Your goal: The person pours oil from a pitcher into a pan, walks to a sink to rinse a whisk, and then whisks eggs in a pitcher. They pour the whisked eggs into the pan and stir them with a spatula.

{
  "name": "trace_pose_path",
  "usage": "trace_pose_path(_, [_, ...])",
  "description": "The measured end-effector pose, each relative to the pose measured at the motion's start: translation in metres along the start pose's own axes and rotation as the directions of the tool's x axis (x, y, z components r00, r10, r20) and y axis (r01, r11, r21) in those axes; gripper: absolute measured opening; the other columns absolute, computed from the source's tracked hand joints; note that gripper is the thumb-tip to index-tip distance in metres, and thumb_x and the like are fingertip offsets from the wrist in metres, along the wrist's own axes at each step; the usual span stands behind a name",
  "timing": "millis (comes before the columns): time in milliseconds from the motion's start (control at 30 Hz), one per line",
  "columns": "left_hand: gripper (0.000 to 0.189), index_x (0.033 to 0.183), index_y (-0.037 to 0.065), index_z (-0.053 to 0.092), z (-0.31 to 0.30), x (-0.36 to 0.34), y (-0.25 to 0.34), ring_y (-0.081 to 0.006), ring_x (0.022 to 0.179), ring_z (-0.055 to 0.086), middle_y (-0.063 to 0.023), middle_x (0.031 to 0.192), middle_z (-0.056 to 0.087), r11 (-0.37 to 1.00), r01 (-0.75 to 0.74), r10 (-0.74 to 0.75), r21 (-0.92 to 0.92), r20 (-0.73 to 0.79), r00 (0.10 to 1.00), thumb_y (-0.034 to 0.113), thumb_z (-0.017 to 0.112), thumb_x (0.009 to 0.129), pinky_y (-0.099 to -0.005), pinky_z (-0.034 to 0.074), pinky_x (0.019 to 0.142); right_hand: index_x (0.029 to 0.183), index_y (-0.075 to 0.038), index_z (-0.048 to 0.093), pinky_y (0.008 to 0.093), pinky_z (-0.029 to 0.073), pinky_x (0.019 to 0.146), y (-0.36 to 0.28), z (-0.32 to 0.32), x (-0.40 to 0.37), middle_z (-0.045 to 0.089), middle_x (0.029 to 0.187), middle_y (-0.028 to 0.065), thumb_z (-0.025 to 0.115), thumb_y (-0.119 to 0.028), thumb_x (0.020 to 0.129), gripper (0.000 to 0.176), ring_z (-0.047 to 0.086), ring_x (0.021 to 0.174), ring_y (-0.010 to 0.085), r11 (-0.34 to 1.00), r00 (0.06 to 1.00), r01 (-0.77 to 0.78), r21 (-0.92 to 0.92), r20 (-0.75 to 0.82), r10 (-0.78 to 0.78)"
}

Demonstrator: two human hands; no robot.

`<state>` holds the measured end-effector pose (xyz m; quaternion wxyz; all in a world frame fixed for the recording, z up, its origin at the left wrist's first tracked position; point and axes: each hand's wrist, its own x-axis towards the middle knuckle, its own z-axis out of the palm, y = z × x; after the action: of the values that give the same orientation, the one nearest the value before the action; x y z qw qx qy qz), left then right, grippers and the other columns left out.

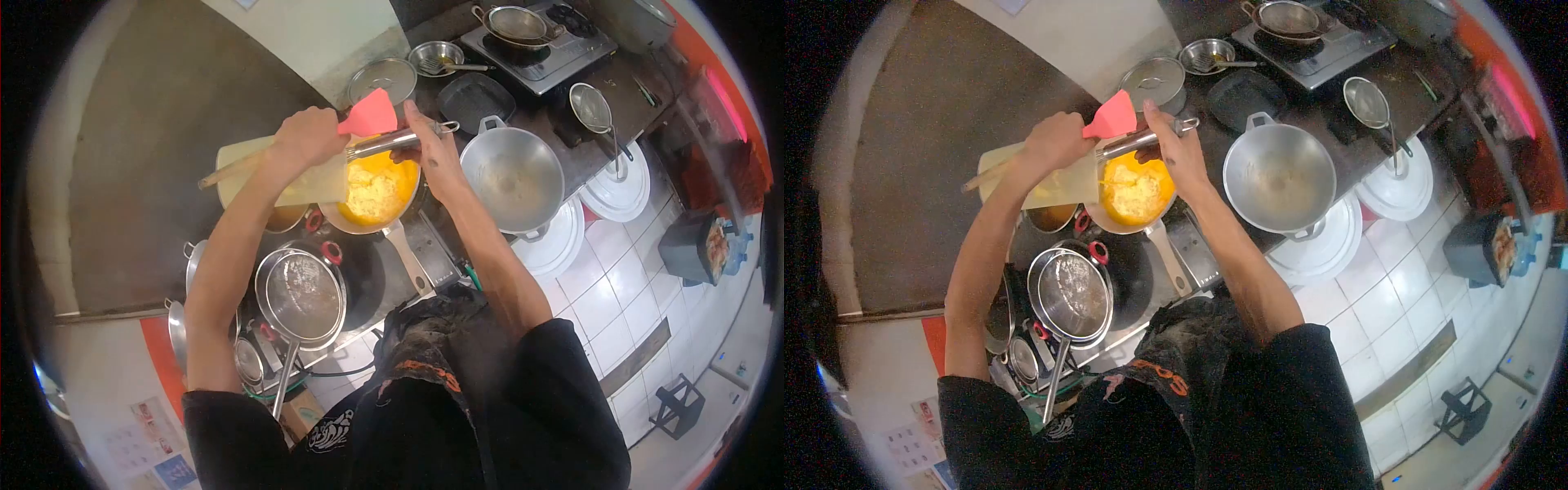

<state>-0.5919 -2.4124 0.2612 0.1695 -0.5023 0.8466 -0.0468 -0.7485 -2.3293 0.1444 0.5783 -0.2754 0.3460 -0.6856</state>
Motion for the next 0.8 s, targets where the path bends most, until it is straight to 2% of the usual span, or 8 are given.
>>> trace_pose_path(133, [0.046, 0.090, -0.004, 0.067, -0.013, 0.006, 0.003, -0.0412, 0.089, 0.065, -0.0267, 0.092, 0.066, 0.999, -0.039, 0.039, 0.031, 0.015, 0.999, 0.041, 0.061, 0.084, -0.0481, 0.053, 0.078, 0.089, 0.002, 0.066, 0.0249, 0.051, 0.058, 0.005, -0.006, -0.005, 0.066, 0.081, 0.0089, 0.056, -0.037, 0.094, 0.040, 0.062, 0.062, 0.0139, 0.982, 1.000, -0.007, 0.190, 0.014, 0.005])
trace_pose_path(233, [0.045, 0.088, -0.003, 0.067, -0.031, 0.000, 0.010, -0.0412, 0.087, 0.065, -0.0255, 0.090, 0.067, 0.997, -0.063, 0.063, 0.053, -0.006, 0.998, 0.042, 0.060, 0.085, -0.0487, 0.053, 0.076, 0.099, 0.002, 0.064, 0.0281, 0.050, 0.065, 0.009, -0.014, -0.007, 0.068, 0.093, 0.0139, 0.051, -0.027, 0.096, 0.032, 0.062, 0.071, 0.0169, 0.976, 0.998, -0.009, 0.218, 0.068, -0.006])
trace_pose_path(333, [0.045, 0.086, -0.002, 0.067, -0.039, 0.002, 0.013, -0.0418, 0.086, 0.065, -0.0252, 0.087, 0.067, 0.994, -0.073, 0.074, 0.080, -0.019, 0.997, 0.042, 0.059, 0.085, -0.0495, 0.053, 0.075, 0.101, 0.003, 0.064, 0.0288, 0.051, 0.067, 0.014, -0.013, -0.012, 0.068, 0.096, 0.0152, 0.052, -0.024, 0.095, 0.031, 0.062, 0.073, 0.0174, 0.964, 0.996, 0.062, 0.259, 0.045, -0.076])
trace_pose_path(433, [0.044, 0.085, -0.002, 0.067, -0.043, 0.007, 0.013, -0.0426, 0.084, 0.064, -0.0258, 0.085, 0.066, 0.992, -0.091, 0.091, 0.091, 0.005, 0.996, 0.042, 0.059, 0.085, -0.0498, 0.052, 0.075, 0.102, 0.005, 0.064, 0.0295, 0.052, 0.068, 0.024, -0.002, -0.019, 0.068, 0.099, 0.0162, 0.052, -0.022, 0.094, 0.031, 0.062, 0.073, 0.0179, 0.948, 0.998, 0.052, 0.313, -0.046, -0.039])
trace_pose_path(467, [0.045, 0.084, -0.002, 0.067, -0.043, 0.008, 0.014, -0.0428, 0.084, 0.064, -0.0262, 0.085, 0.066, 0.992, -0.091, 0.091, 0.089, 0.007, 0.996, 0.042, 0.059, 0.084, -0.0498, 0.052, 0.075, 0.100, 0.006, 0.065, 0.0294, 0.052, 0.069, 0.022, -0.003, -0.019, 0.068, 0.102, 0.0165, 0.051, -0.021, 0.094, 0.030, 0.062, 0.072, 0.0181, 0.985, 0.998, 0.046, 0.165, 0.043, -0.053])
trace_pose_path(567, [0.045, 0.083, -0.002, 0.067, -0.039, 0.009, 0.013, -0.0432, 0.084, 0.064, -0.0270, 0.084, 0.065, 0.993, -0.090, 0.090, 0.082, 0.001, 0.996, 0.042, 0.059, 0.083, -0.0496, 0.052, 0.075, 0.097, 0.006, 0.066, 0.0288, 0.052, 0.068, 0.017, 0.001, -0.023, 0.068, 0.099, 0.0159, 0.051, -0.020, 0.094, 0.031, 0.062, 0.070, 0.0177, 0.983, 0.996, 0.086, 0.161, -0.002, -0.086])
trace_pose_path(667, [0.044, 0.084, -0.002, 0.067, -0.038, 0.009, 0.011, -0.0431, 0.084, 0.064, -0.0269, 0.085, 0.065, 0.994, -0.081, 0.082, 0.070, -0.008, 0.997, 0.041, 0.060, 0.082, -0.0496, 0.052, 0.075, 0.094, 0.007, 0.067, 0.0291, 0.052, 0.067, 0.020, -0.002, -0.018, 0.069, 0.096, 0.0159, 0.052, -0.020, 0.093, 0.032, 0.061, 0.067, 0.0174, 0.996, 0.997, 0.068, 0.061, 0.038, -0.071])
trace_pose_path(800, [0.043, 0.085, -0.002, 0.068, -0.041, 0.006, 0.012, -0.0421, 0.085, 0.065, -0.0265, 0.086, 0.066, 0.996, -0.058, 0.056, 0.069, 0.025, 0.998, 0.040, 0.061, 0.081, -0.0494, 0.052, 0.076, 0.094, 0.009, 0.067, 0.0291, 0.051, 0.067, 0.020, -0.005, -0.023, 0.069, 0.094, 0.0160, 0.053, -0.022, 0.091, 0.033, 0.060, 0.065, 0.0175, 0.978, 0.993, 0.116, 0.173, -0.029, -0.113])
